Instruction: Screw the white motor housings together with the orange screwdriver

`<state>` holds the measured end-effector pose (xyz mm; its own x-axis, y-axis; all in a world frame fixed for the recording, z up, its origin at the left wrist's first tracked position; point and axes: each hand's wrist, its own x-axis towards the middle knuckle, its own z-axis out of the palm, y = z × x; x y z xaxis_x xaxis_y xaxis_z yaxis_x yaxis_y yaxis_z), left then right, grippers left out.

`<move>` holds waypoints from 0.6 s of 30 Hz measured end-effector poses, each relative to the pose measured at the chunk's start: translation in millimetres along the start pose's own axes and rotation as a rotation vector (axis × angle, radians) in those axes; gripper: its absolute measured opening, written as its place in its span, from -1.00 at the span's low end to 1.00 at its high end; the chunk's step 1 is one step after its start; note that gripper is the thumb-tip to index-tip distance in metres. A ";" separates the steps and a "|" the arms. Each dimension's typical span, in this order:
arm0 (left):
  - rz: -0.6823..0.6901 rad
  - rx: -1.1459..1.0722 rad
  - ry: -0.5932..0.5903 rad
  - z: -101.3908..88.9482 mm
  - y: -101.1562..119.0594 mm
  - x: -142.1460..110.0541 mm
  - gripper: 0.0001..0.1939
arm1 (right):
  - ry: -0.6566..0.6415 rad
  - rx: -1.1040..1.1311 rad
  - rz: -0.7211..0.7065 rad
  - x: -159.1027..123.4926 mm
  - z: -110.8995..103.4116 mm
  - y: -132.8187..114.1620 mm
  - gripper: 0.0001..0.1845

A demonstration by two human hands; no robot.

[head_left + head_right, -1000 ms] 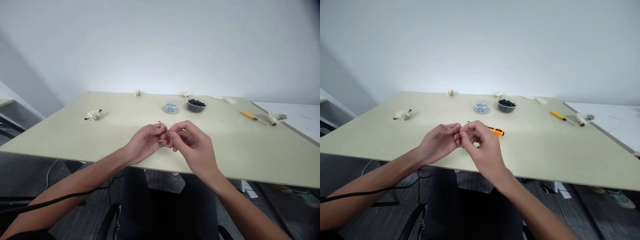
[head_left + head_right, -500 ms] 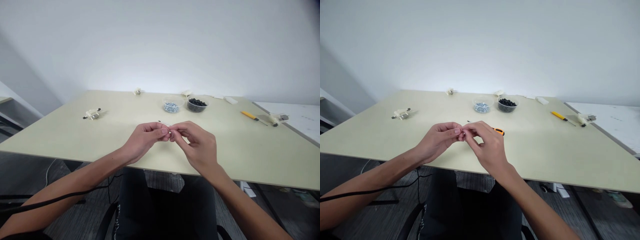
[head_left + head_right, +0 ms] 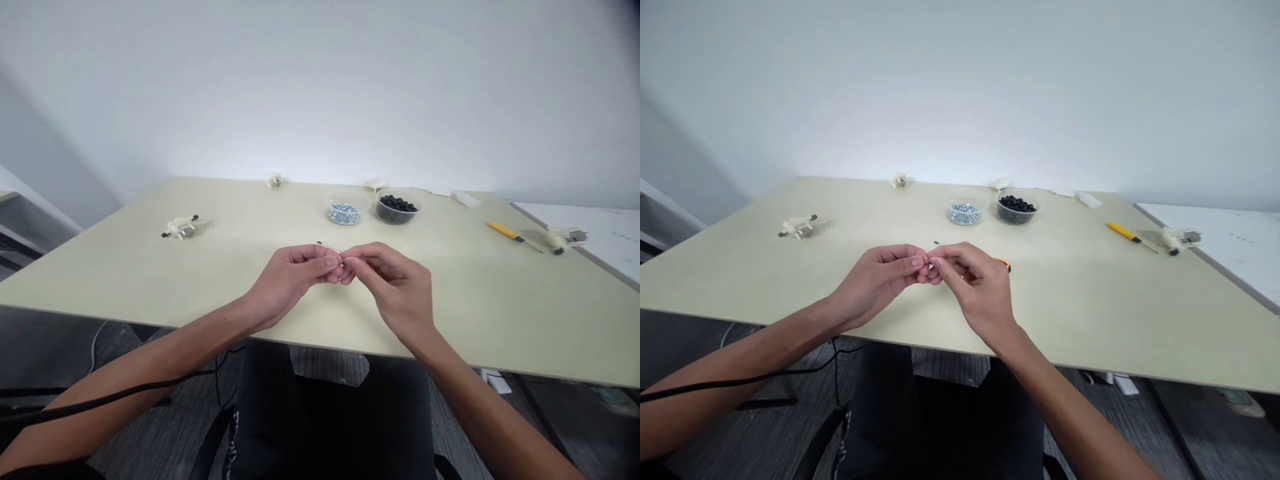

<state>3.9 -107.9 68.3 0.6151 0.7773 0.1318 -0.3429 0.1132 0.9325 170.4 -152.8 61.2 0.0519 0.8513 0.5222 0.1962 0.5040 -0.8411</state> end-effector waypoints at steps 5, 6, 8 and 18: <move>-0.035 0.035 0.045 -3.3 -2.3 9.4 -0.83 | -0.029 -0.002 0.041 8.7 -3.8 11.7 -0.95; -0.044 0.039 0.049 -4.0 -2.5 12.3 -0.83 | -0.030 -0.007 0.038 10.9 -4.7 14.8 -0.95; -0.060 0.045 0.053 -5.3 -2.5 18.9 -0.82 | -0.026 -0.019 0.031 15.8 -6.6 21.0 -0.93; -0.116 0.149 0.008 -10.7 -4.6 69.1 -0.75 | 0.009 -0.025 0.108 49.3 -22.2 50.1 -0.81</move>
<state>40.3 -48.1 69.5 0.6385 0.7694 0.0185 -0.1608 0.1098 0.9809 204.5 -88.8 47.9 0.0824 0.8992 0.4296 0.2130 0.4053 -0.8891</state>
